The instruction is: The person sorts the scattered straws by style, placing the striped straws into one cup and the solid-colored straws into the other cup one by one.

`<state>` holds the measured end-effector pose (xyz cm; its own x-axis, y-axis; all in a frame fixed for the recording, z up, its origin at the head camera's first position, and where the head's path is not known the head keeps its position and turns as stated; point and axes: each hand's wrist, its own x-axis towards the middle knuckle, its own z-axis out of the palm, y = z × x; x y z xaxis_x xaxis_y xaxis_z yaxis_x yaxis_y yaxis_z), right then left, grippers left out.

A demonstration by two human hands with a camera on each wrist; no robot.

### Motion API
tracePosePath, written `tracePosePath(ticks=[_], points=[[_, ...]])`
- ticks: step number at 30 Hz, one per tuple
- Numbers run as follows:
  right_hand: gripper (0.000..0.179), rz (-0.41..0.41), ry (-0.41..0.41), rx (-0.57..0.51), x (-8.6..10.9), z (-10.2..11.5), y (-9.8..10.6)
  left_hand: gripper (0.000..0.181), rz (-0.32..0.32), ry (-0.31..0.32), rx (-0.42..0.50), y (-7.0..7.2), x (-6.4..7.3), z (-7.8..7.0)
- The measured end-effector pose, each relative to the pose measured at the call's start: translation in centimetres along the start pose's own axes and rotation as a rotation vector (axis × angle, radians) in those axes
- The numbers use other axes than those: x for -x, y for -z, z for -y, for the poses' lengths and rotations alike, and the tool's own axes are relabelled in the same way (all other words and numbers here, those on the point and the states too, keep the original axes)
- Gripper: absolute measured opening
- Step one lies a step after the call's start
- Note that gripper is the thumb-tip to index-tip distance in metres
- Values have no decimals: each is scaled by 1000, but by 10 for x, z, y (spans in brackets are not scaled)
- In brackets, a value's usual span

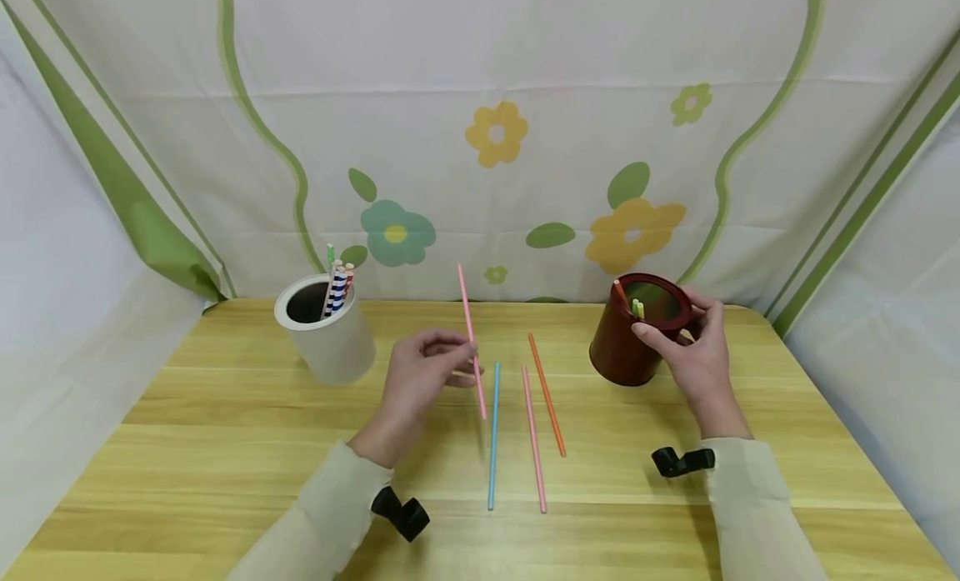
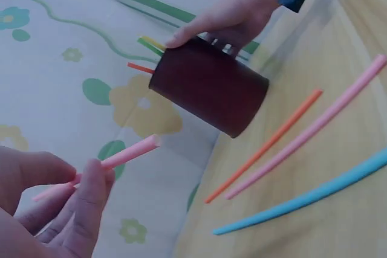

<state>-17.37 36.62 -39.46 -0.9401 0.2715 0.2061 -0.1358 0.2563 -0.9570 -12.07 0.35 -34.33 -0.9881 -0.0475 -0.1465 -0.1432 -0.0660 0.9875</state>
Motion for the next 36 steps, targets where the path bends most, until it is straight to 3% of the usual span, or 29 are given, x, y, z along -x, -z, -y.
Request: tracePosePath(ticks=[7, 13, 19, 27, 36], points=[[83, 5, 0, 12, 0, -1, 0, 25, -18, -90, 56, -8, -10, -23], [83, 6, 3, 19, 1, 0, 0, 33, 52, -140, 86, -19, -14, -39], [83, 3, -3, 17, 1, 0, 1, 32, 130, -137, 107, -33, -18, -50], [83, 5, -8, 19, 1, 0, 0, 24, 186, -118, 125, -50, -23, -59], [84, 6, 2, 14, 0, -2, 1, 39, 175, -109, 148, -60, -26, -62]])
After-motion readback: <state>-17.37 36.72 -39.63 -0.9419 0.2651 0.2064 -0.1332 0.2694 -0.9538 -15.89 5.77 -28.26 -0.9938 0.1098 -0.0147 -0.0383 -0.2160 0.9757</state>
